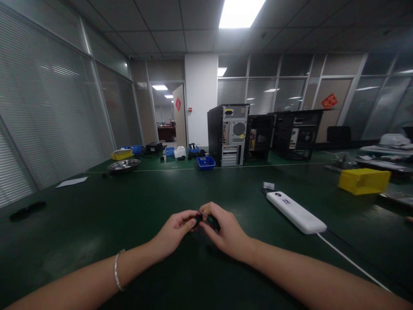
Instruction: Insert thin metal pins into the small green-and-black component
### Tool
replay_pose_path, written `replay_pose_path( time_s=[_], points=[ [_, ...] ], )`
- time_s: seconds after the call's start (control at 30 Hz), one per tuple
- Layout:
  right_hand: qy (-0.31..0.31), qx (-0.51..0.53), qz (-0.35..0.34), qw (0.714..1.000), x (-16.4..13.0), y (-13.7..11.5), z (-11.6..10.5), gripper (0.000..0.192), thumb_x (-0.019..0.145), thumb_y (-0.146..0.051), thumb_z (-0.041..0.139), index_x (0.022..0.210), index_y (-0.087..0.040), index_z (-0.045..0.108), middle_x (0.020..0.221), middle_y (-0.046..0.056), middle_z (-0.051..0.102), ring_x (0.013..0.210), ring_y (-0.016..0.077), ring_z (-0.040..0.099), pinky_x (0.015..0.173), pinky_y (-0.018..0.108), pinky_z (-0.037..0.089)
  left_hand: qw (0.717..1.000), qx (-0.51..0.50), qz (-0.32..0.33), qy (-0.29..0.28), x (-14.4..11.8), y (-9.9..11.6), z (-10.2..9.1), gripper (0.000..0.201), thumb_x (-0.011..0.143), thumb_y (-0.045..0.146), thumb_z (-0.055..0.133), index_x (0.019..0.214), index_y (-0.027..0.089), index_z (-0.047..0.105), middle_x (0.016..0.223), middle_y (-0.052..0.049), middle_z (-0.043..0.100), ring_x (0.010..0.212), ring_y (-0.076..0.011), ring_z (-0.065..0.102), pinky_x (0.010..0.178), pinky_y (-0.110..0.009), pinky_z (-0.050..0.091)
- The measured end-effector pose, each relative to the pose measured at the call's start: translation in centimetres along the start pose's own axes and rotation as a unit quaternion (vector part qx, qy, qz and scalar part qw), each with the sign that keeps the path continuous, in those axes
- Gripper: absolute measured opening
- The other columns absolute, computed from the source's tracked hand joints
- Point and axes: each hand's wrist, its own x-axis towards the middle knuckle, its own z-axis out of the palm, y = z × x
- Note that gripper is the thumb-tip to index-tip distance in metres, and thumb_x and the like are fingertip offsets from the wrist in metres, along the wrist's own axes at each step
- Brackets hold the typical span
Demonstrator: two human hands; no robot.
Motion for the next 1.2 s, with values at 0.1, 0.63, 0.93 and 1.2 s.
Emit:
replay_pose_path(
  time_s=[0.1, 0.63, 0.93, 1.2],
  points=[
    [0.026, 0.011, 0.014, 1.0, 0.0, 0.3, 0.3, 0.016, 0.081, -0.011, 0.056, 0.091, -0.021, 0.048, 0.095, 0.003, 0.056, 0.084, 0.0168, 0.054, 0.074, 0.028, 0.044, 1.0, 0.011, -0.004, 0.008, 0.0, 0.0, 0.2, 0.026, 0.085, 0.024, 0.054, 0.11, 0.017, 0.06, 0.109, -0.007, 0.064, 0.098, -0.0204, 0.058, 0.088, -0.036, 0.045],
    [0.027, 0.269, 0.289, 0.918, 0.9, 1.7, 2.6, 0.025, 0.074, -0.026, 0.06, 0.097, -0.019, 0.05, 0.067, -0.007, 0.05, 0.035, 0.0038, 0.038, 0.029, 0.016, 0.032, 0.993, -0.046, 0.005, 0.11, 0.5, -0.1, 0.6, 0.021, 0.077, 0.014, 0.061, 0.098, 0.016, 0.06, 0.102, -0.007, 0.066, 0.103, -0.0216, 0.061, 0.094, -0.031, 0.044],
    [0.064, 0.452, 0.338, 0.823, 1.3, 1.5, 3.1, 0.036, 0.064, -0.032, 0.071, 0.088, -0.014, 0.051, 0.061, -0.003, 0.06, 0.038, 0.0045, 0.045, 0.031, 0.013, 0.024, 0.978, -0.127, -0.056, 0.154, 0.8, 0.2, 1.2, 0.021, 0.073, 0.016, 0.064, 0.094, 0.013, 0.061, 0.083, -0.004, 0.069, 0.075, -0.0166, 0.064, 0.076, -0.029, 0.049],
    [0.085, 0.448, 0.359, 0.814, 1.3, 1.6, 3.6, 0.024, 0.064, -0.023, 0.066, 0.08, -0.014, 0.051, 0.055, -0.005, 0.057, 0.033, 0.003, 0.041, 0.029, 0.013, 0.022, 0.976, -0.144, -0.059, 0.154, 0.9, 0.1, 1.3, 0.021, 0.07, 0.014, 0.066, 0.091, 0.011, 0.062, 0.084, -0.007, 0.069, 0.074, -0.0173, 0.064, 0.074, -0.03, 0.049]
  ],
)
